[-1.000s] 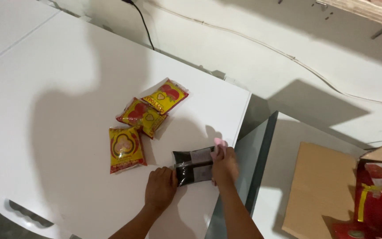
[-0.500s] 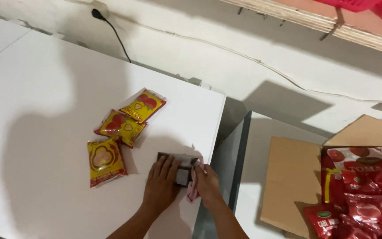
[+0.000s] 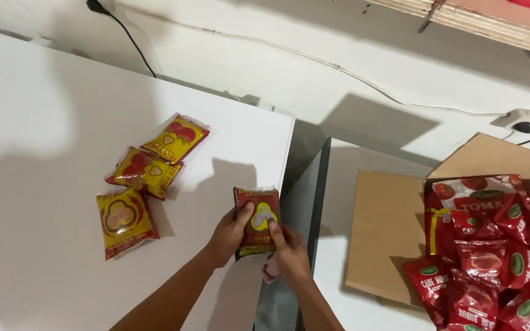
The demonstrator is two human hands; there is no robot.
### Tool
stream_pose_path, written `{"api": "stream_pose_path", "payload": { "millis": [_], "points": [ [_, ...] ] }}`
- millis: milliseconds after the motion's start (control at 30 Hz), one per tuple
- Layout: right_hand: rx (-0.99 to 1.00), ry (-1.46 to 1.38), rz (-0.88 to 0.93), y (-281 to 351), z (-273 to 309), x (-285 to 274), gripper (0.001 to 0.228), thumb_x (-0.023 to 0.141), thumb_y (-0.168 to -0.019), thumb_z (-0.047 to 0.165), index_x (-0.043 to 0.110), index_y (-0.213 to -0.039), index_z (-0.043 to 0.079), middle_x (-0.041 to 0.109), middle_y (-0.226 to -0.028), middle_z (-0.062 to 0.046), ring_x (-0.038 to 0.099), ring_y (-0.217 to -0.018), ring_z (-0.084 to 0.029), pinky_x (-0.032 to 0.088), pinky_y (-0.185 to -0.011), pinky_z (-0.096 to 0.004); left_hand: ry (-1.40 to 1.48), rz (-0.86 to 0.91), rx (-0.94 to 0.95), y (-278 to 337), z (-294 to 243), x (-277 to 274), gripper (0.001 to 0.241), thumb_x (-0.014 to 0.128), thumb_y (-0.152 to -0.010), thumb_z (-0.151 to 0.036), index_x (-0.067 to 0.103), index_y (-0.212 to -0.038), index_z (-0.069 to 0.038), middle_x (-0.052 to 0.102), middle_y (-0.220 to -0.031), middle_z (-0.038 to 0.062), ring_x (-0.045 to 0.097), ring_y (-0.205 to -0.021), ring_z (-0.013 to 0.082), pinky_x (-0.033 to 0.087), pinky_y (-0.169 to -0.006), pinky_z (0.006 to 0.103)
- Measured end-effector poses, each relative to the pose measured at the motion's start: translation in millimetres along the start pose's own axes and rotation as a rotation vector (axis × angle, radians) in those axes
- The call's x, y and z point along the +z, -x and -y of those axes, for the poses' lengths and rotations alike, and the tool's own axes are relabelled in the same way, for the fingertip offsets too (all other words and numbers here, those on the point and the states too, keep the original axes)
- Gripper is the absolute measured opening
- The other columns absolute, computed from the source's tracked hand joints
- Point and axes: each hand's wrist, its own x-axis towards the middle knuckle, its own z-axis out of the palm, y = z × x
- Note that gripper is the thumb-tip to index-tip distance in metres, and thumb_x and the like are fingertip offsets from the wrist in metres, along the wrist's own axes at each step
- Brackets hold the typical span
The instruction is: Wiping down and organizing sauce packets into display trays on a retail shelf.
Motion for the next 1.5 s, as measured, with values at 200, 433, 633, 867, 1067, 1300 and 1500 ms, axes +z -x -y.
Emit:
{"api": "stream_pose_path", "payload": {
  "millis": [200,433,633,867,1067,1300,1500],
  "points": [
    [-0.086,0.080,-0.136,47.6,50.8,-5.1,0.055,0.066,-0.093,0.045,0.072,-0.114,-0.005,0.079,-0.098,-0.015,0.070,-0.089,-0.018,0.056,-0.080,-0.032,-0.040,0.076,-0.203,1.2,-34.5,31.3,0.068,0.069,-0.087,-0.048,0.058,-0.135,0.000,0.072,-0.122,0.009,0.070,-0.109,0.0182,0.054,-0.094,0.0328],
    [-0.433,-0.038,-0.120,43.4,105.2,-36.4,0.030,0.067,-0.097,0.023,0.072,-0.106,-0.004,0.075,-0.089,-0.007,0.063,-0.081,-0.010,0.053,-0.074,-0.026,-0.203,0.018,0.079,-8.8,-119.5,66.4,0.063,0.074,-0.087,-0.043,0.060,-0.125,0.005,0.071,-0.112,0.014,0.068,-0.102,0.0192,0.057,-0.090,0.0335],
    [-0.656,-0.051,-0.053,56.3,224.8,-51.0,0.030,0.059,-0.092,0.006,0.069,-0.120,-0.002,0.072,-0.091,-0.005,0.059,-0.076,-0.008,0.050,-0.066,-0.025,-0.058,0.207,0.406,-3.8,-254.9,99.2,0.056,0.077,-0.086,-0.032,0.056,-0.128,-0.002,0.072,-0.115,0.009,0.069,-0.105,0.0147,0.058,-0.090,0.0311],
    [-0.989,0.145,-0.179,51.4,384.3,-58.5,0.029,0.066,-0.097,0.010,0.069,-0.123,-0.002,0.072,-0.092,-0.003,0.059,-0.079,-0.005,0.050,-0.068,-0.022,-0.381,0.108,0.879,-27.1,-410.2,131.6,0.049,0.079,-0.085,-0.031,0.063,-0.124,-0.006,0.078,-0.105,0.007,0.074,-0.094,0.0143,0.060,-0.084,0.0318],
    [-1.215,0.613,-0.595,8.1,485.6,-67.4,0.042,0.075,-0.093,0.025,0.066,-0.129,0.006,0.076,-0.105,-0.017,0.074,-0.098,-0.027,0.057,-0.081,-0.038,-0.515,0.055,1.170,-116.3,-483.0,154.3,0.044,0.074,-0.090,-0.034,0.066,-0.121,-0.004,0.078,-0.109,0.013,0.077,-0.101,0.0258,0.058,-0.087,0.0390],
    [-1.025,0.864,-0.527,-34.7,517.8,-57.9,0.044,0.066,-0.091,0.027,0.063,-0.135,0.027,0.076,-0.109,-0.011,0.072,-0.102,-0.035,0.057,-0.085,-0.048,-0.965,-0.065,0.977,-212.4,-499.0,151.6,0.053,0.067,-0.094,-0.048,0.065,-0.123,-0.003,0.071,-0.115,0.023,0.067,-0.110,0.0406,0.052,-0.095,0.0469],
    [-1.020,0.820,-0.504,-36.7,517.4,-55.4,0.038,0.069,-0.089,0.026,0.069,-0.126,0.030,0.078,-0.106,-0.006,0.074,-0.100,-0.029,0.056,-0.086,-0.044,-0.978,-0.028,0.951,-213.4,-487.5,150.7,0.065,0.057,-0.096,-0.042,0.045,-0.148,-0.005,0.061,-0.130,0.026,0.062,-0.116,0.0415,0.050,-0.096,0.0452]
  ]
}}
